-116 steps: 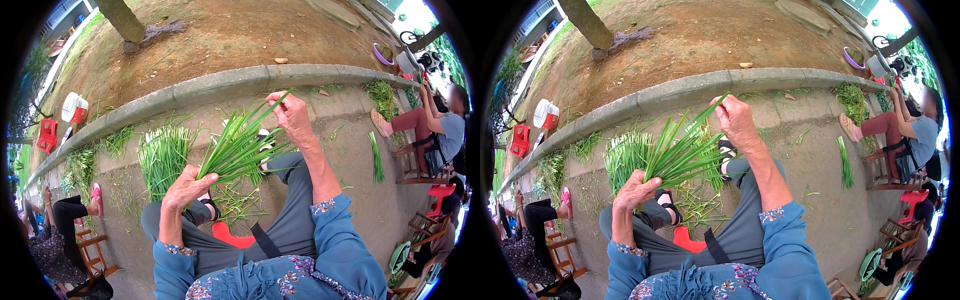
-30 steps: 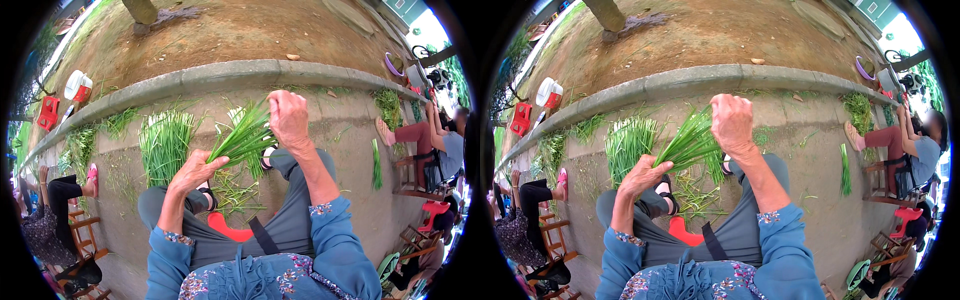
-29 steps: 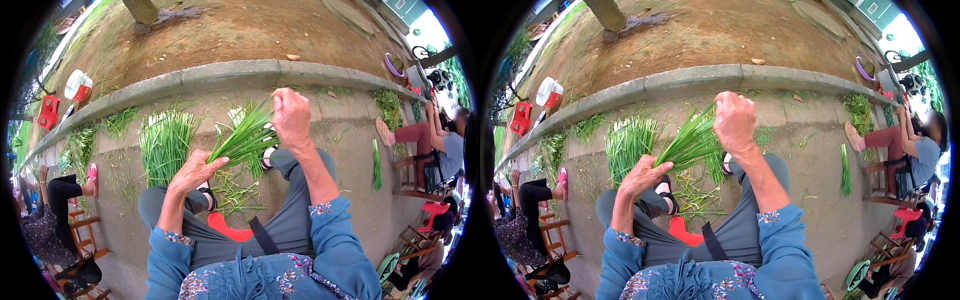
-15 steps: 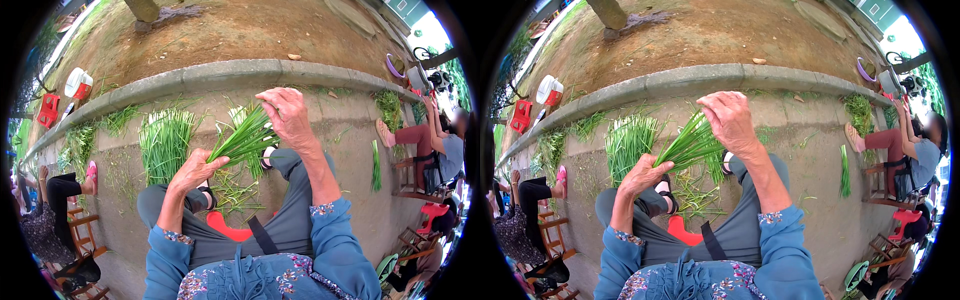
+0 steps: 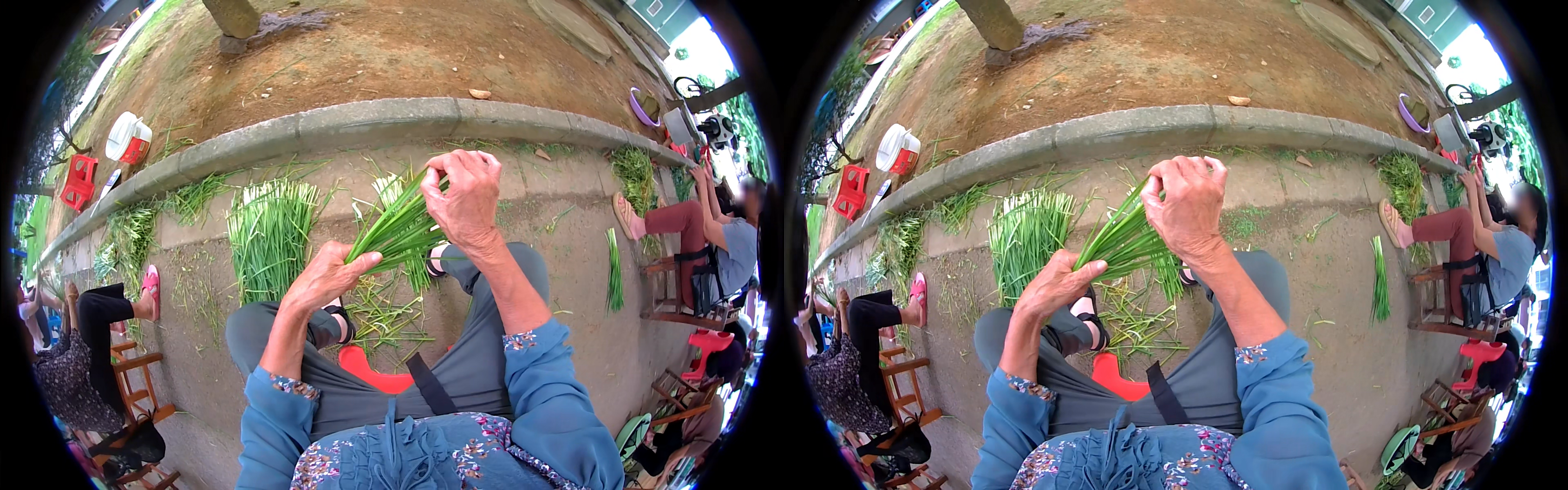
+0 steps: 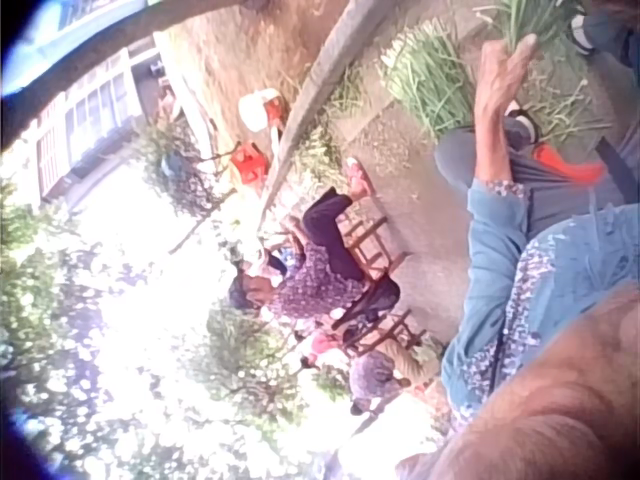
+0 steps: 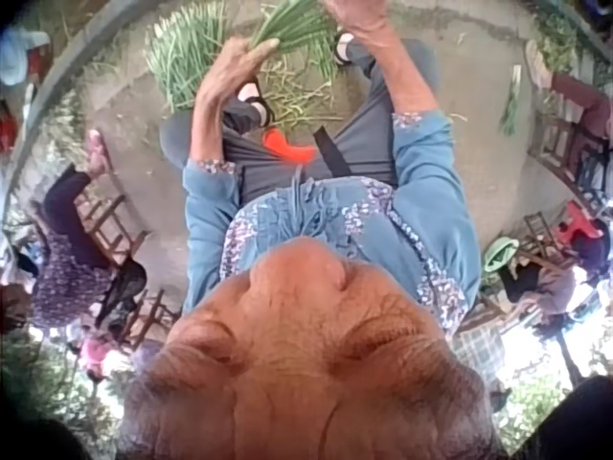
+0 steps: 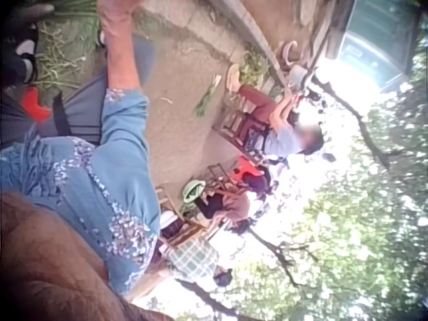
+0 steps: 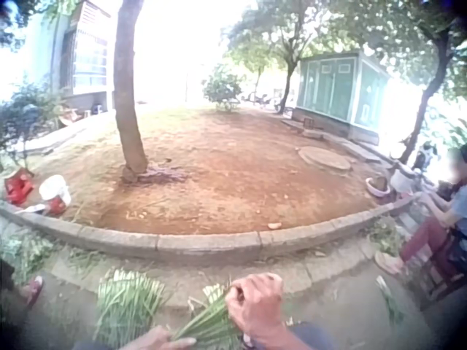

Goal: The person sorts bunches of green leaves by hand, removing damaged parts and placing the cleaned items into a pile.

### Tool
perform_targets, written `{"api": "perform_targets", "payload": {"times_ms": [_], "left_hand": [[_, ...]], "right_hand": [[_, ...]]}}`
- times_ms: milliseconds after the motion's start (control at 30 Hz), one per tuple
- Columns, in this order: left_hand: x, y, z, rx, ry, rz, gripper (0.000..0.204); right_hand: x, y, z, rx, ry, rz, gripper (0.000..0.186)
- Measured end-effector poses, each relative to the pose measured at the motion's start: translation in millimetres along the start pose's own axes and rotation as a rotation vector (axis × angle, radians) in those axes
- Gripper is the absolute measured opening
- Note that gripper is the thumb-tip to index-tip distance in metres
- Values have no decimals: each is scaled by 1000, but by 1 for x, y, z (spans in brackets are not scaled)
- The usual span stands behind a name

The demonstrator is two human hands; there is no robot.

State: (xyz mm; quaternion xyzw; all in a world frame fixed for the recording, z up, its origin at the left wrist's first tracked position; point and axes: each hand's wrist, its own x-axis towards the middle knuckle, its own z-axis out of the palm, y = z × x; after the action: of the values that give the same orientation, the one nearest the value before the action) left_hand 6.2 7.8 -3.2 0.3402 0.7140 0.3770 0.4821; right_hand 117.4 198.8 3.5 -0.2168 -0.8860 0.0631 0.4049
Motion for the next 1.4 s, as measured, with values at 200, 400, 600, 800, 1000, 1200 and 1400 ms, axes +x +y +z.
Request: {"api": "perform_targets", "payload": {"times_ms": [200,400,600,800,1000,1200,1400], "left_hand": [[3,-4,-1,-63,-4,23,45],[1,-6,-6,-212,84,-48,43],[0,-3,-11,-456,116,-69,43],[0,-5,-14,-498,102,-53,44],[-1,-2,-10,-459,39,-21,48],[-3,-2,-6,-435,-16,-44,52],[-4,4,-4,-349,-39,-32,53]], "right_hand": [[6,22,9,-73,121,194,9],[14,34,-19,335,163,325,8],[3,-16,-42,708,-350,218,9],[3,-37,-46,590,-564,-218,10],[2,-32,-37,610,-312,11,11],[11,-28,-39,574,-74,170,13],[14,-16,-39,524,-96,266,8]]}}
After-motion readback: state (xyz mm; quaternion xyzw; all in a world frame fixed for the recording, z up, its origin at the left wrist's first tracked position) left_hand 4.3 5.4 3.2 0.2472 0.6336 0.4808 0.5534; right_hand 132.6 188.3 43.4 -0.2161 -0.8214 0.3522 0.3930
